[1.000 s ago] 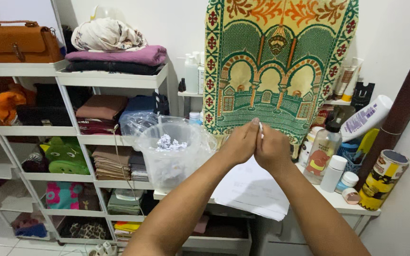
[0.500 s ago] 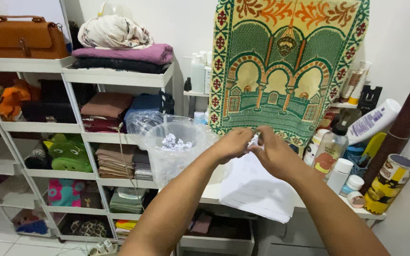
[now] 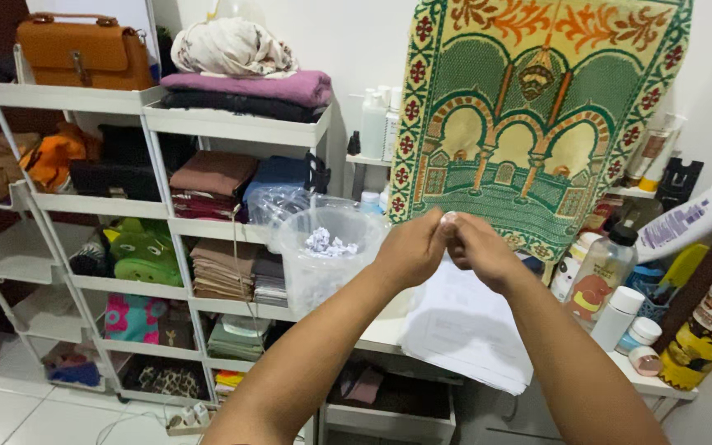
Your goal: The person tears pieces of paper by hand and places the resulting scraps into a plastic-lined trash bin sitting on a desk.
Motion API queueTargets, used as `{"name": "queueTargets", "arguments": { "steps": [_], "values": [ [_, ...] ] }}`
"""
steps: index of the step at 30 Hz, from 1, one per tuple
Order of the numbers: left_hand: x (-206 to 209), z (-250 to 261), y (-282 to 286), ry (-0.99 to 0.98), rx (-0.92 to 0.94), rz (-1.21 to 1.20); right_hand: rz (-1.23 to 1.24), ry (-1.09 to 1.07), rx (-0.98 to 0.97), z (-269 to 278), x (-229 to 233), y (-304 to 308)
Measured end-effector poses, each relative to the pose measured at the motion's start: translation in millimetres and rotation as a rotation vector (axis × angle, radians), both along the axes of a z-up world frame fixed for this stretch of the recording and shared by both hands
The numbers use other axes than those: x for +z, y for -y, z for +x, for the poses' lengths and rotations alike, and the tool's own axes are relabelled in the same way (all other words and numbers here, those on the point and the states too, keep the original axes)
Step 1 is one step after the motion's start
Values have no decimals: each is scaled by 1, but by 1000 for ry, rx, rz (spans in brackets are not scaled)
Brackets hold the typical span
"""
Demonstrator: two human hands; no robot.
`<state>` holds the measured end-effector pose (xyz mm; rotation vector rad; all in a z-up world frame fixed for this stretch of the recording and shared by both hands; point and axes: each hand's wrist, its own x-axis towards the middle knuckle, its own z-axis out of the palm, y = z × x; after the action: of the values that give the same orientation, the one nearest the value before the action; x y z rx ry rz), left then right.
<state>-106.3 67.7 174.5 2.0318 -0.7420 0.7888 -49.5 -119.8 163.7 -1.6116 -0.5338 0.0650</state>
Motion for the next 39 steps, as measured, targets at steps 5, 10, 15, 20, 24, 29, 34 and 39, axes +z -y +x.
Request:
{"name": "queueTargets", "arguments": {
  "steps": [5, 10, 15, 20, 24, 29, 34, 39],
  "values": [
    [-10, 26, -22, -42, -200, -163, -322, 435, -88, 6, -2, -26],
    [-13, 56, -47, -140, -389, -235, -518, 912, -275, -26, 9, -63],
    [-10, 59, -69, -513, -426, -254, -596, 926, -355, -34, 17, -86],
    [5, 54, -86, -760, -185, -197, -588, 1073, -310, -31, 22, -105],
    [-2, 74, -100, -518, -113, -220, -580, 862, -229, -26, 37, -119],
    [-8, 92, -123, -369, -141, -196, -516, 741, -21, -9, 40, -132],
    [-16, 103, -147, -440, -70, -57, -535, 771, -91, -2, 41, -149],
    [-12, 104, -172, -248, 115, 138, -621, 721, -258, 4, 36, -165]
  ]
}}
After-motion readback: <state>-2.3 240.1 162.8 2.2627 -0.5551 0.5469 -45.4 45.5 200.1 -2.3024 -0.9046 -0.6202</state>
